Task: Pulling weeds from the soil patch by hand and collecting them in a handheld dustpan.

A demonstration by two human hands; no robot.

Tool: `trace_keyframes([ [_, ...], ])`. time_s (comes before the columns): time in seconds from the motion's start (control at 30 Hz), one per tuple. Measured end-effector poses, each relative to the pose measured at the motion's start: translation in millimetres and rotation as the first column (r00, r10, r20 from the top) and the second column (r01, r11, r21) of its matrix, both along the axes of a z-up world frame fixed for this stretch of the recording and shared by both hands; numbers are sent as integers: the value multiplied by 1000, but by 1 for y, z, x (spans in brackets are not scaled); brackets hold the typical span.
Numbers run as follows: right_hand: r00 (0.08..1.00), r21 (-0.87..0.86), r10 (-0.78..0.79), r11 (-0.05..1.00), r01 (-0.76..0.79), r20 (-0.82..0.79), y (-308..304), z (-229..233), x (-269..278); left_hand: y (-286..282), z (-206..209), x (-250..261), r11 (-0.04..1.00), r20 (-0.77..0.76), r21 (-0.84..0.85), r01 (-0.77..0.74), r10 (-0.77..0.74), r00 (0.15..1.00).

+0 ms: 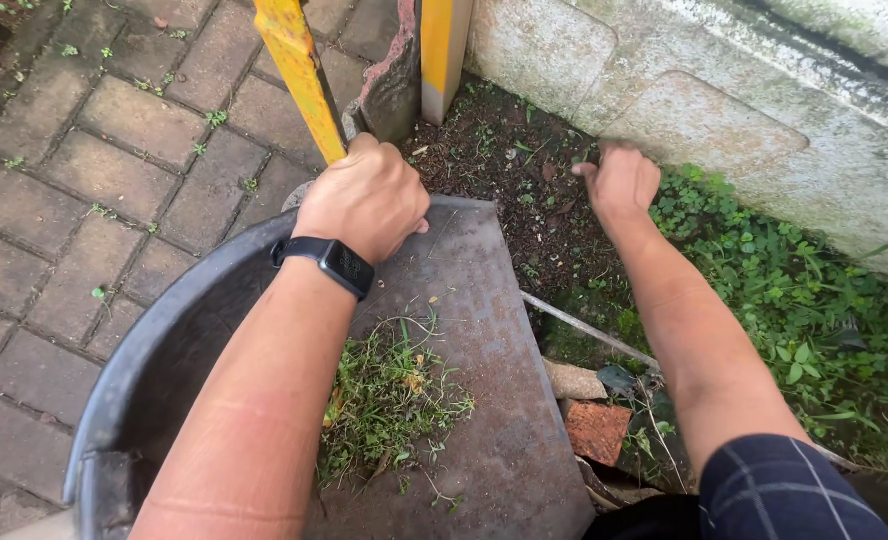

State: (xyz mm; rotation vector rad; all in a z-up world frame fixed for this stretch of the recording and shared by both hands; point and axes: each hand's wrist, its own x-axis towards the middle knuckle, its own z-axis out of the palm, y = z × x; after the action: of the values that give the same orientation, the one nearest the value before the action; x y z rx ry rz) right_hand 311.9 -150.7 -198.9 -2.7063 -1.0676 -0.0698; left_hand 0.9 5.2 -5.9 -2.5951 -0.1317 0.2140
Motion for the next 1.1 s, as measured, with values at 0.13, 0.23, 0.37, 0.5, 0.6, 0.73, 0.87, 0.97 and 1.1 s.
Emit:
trace_keyframes([
  [0.13, 992, 58, 40, 997, -48, 121, 8, -19, 6, 2, 0, 0, 1000, -4, 9, 6, -6, 1000],
  [0.23, 993, 113, 35, 992, -48, 109, 9, -41, 22, 1, 0, 2, 1000, 2, 8, 6, -6, 1000],
  [0.37, 993, 263, 99, 958, -114, 71, -2, -52, 33, 0, -1, 0, 1000, -35, 18, -1, 2, 999],
  [0.5, 967, 317, 234, 913, -255, 104, -23, -27, 20, -1, 0, 0, 999, -5, 32, 3, -3, 1000],
  [0.6, 948, 194, 304, 929, -317, 93, -30, -18, 14, -3, 1, 0, 999, -16, 46, 7, -7, 1000],
  [0.73, 936, 104, 339, 932, -348, 96, -24, -9, 2, -4, 4, 3, 996, -55, 78, -32, 37, 998],
  [0.87, 932, 85, 346, 931, -356, 107, -3, -21, 0, -3, 7, 4, 997, -94, 70, -28, 35, 995],
  [0.97, 957, -13, 289, 957, -289, 28, 3, -46, 9, -4, 5, 4, 997, -100, 81, -9, 18, 995],
  [1.1, 975, 162, 221, 961, -222, 21, 7, -39, 3, -1, 2, 2, 997, -75, 81, -15, 22, 997],
])
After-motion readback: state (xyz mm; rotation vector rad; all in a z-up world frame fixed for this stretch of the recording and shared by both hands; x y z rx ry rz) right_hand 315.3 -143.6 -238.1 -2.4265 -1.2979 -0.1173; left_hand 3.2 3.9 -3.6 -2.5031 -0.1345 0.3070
